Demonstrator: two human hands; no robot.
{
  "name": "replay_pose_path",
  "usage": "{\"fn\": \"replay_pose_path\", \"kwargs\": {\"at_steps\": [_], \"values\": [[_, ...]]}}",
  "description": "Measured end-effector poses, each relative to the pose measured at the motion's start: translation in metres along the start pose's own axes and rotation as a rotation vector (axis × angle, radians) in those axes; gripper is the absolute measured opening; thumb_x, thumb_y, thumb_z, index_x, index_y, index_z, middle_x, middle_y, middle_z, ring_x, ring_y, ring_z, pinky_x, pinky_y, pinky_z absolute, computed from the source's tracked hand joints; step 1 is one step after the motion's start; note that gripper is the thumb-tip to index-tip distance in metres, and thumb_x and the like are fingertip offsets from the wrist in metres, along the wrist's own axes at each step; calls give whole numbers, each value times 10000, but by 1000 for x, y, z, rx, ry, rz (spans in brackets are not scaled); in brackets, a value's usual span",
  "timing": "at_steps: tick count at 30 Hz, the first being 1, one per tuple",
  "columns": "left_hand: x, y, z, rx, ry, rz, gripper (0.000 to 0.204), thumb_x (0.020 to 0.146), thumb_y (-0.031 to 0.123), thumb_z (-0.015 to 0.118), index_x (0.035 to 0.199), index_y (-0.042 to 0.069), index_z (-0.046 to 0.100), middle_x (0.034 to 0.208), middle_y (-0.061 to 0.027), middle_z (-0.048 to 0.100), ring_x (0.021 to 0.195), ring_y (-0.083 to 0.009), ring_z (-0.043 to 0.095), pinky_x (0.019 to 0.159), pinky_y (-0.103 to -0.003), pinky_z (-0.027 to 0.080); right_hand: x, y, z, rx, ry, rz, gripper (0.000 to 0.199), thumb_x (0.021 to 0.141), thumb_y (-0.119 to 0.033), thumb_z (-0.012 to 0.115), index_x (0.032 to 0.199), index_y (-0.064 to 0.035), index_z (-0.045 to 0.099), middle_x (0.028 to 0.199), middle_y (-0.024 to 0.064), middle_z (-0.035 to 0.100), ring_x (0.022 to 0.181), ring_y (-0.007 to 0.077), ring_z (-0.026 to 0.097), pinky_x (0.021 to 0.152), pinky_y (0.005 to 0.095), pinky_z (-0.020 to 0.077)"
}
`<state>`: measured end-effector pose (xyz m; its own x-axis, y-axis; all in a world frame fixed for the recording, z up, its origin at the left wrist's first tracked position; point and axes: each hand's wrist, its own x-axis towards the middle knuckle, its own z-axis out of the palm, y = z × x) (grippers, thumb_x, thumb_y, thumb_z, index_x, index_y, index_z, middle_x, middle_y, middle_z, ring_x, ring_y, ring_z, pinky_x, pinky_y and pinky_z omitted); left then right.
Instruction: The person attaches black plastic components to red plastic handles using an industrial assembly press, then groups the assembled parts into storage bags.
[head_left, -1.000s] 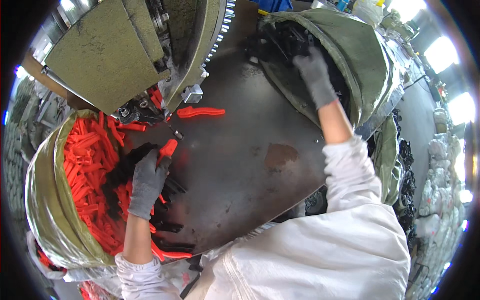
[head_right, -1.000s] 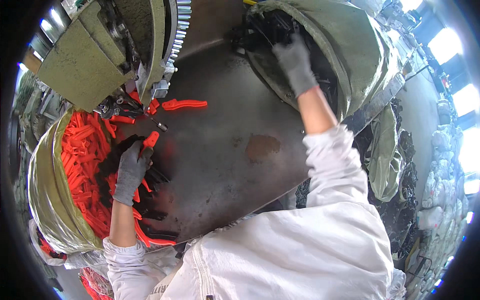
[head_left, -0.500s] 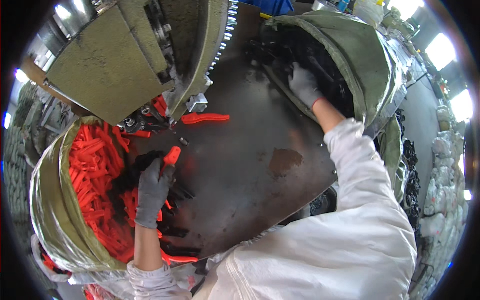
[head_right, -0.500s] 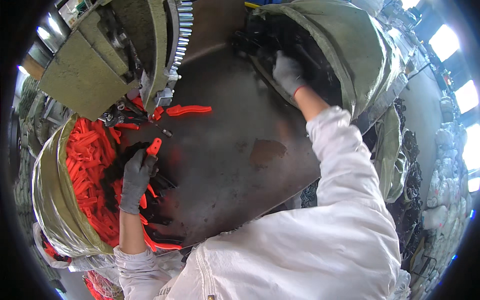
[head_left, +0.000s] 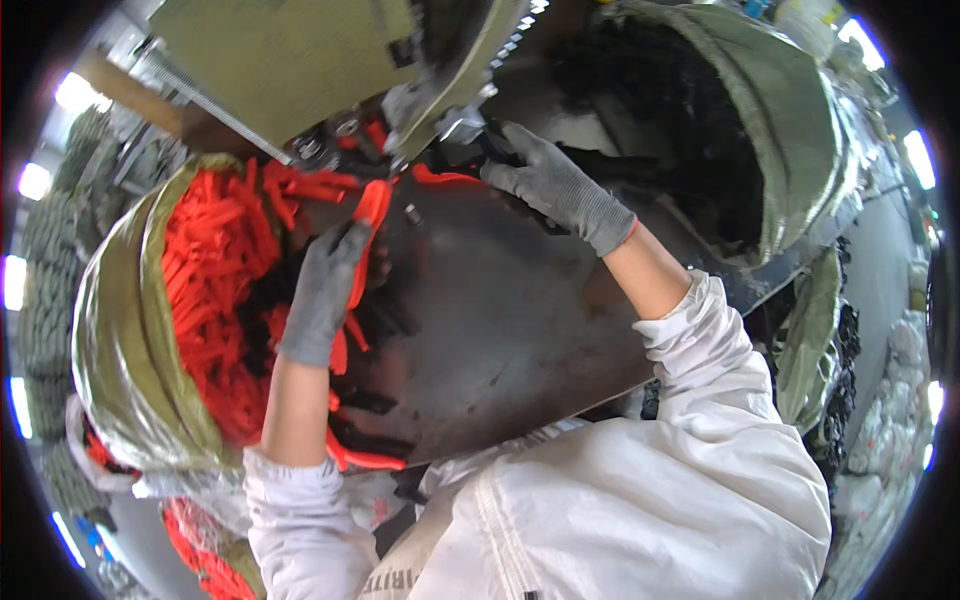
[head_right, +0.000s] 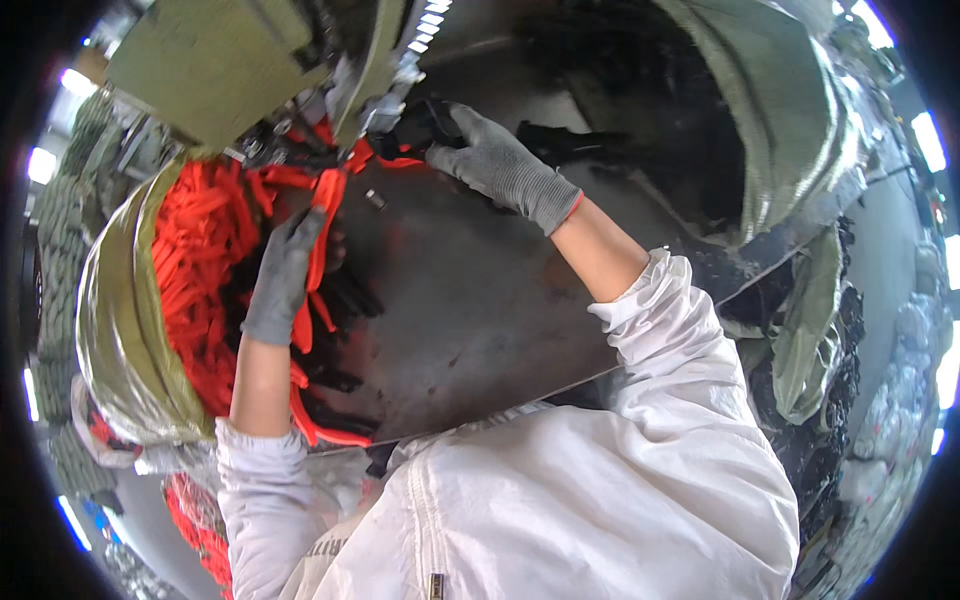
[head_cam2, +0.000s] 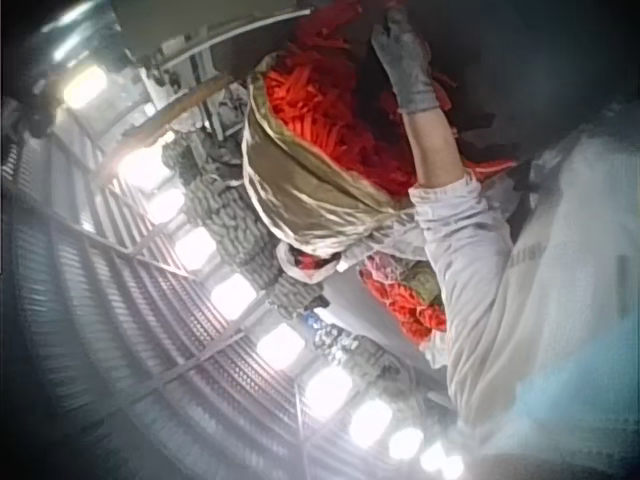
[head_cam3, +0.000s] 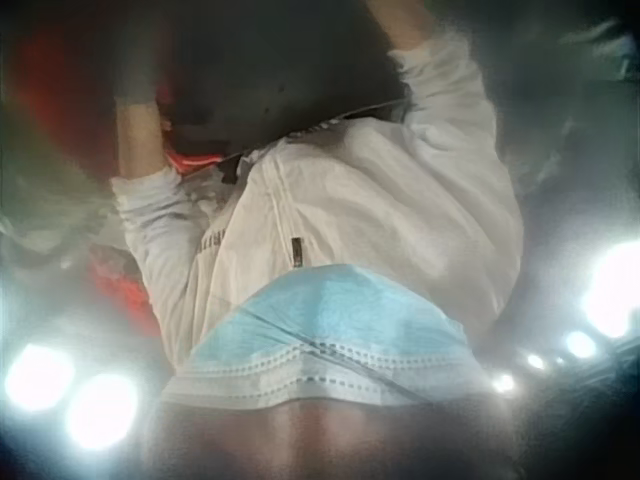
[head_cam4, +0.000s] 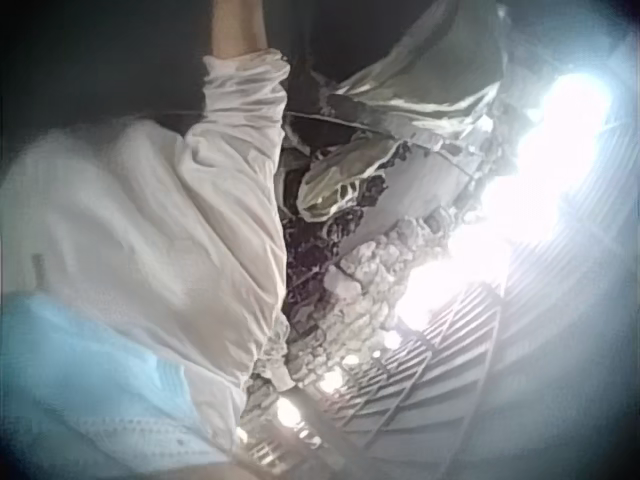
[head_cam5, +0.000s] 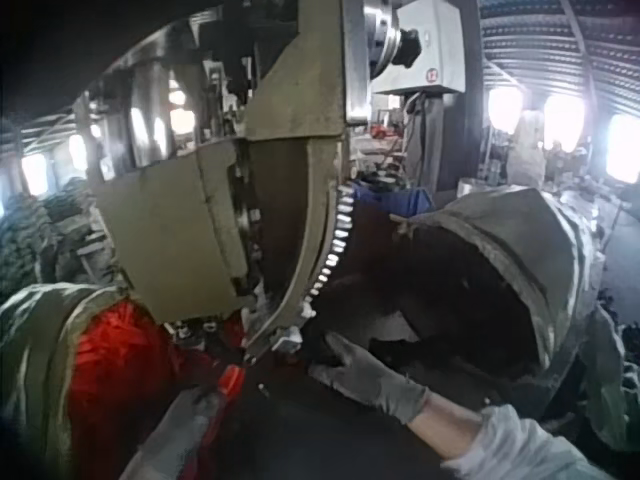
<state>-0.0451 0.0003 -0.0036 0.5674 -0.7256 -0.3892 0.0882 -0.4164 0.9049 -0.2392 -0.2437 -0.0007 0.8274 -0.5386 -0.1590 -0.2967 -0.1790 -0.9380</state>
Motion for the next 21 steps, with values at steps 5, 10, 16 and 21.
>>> {"fn": "replay_pose_path", "kwargs": {"at_steps": [5, 10, 16, 21], "values": [[11, 5, 4, -34, -110, 65, 424, 1087, 351, 558, 1270, -23, 638, 1019, -91, 707, 872, -182, 711, 823, -345, 612, 12, -9, 48, 279, -128, 8, 478, 983, -169, 657, 1430, -30, 559, 891, 43, 684, 764, 92, 629, 647, 272, 521], [27, 0, 2, -55, -135, 51, 426, 1085, 364, 568, 1276, -10, 642, 1005, -93, 711, 879, -186, 718, 804, -343, 620, 22, 0, 58, 444, -56, 40, 510, 998, -152, 639, 1467, 16, 528, 950, 40, 696, 719, 95, 622, 641, 250, 525], [31, 1, 1, -41, -94, -5, 411, 1081, 360, 580, 1264, 1, 659, 971, -86, 716, 837, -184, 723, 770, -336, 622, 9, -19, 69, 330, -104, 33, 587, 983, -165, 633, 1531, -19, 482, 956, 30, 695, 702, 74, 613, 583, 225, 489], [25, 9, 10, -17, -61, -21, 373, 1064, 326, 603, 1221, -2, 689, 978, -101, 729, 829, -185, 727, 775, -324, 615, 6, -19, 78, 258, -127, 72, 574, 970, -180, 640, 1516, -66, 509, 953, 11, 689, 665, 62, 595, 523, 217, 430]]}}
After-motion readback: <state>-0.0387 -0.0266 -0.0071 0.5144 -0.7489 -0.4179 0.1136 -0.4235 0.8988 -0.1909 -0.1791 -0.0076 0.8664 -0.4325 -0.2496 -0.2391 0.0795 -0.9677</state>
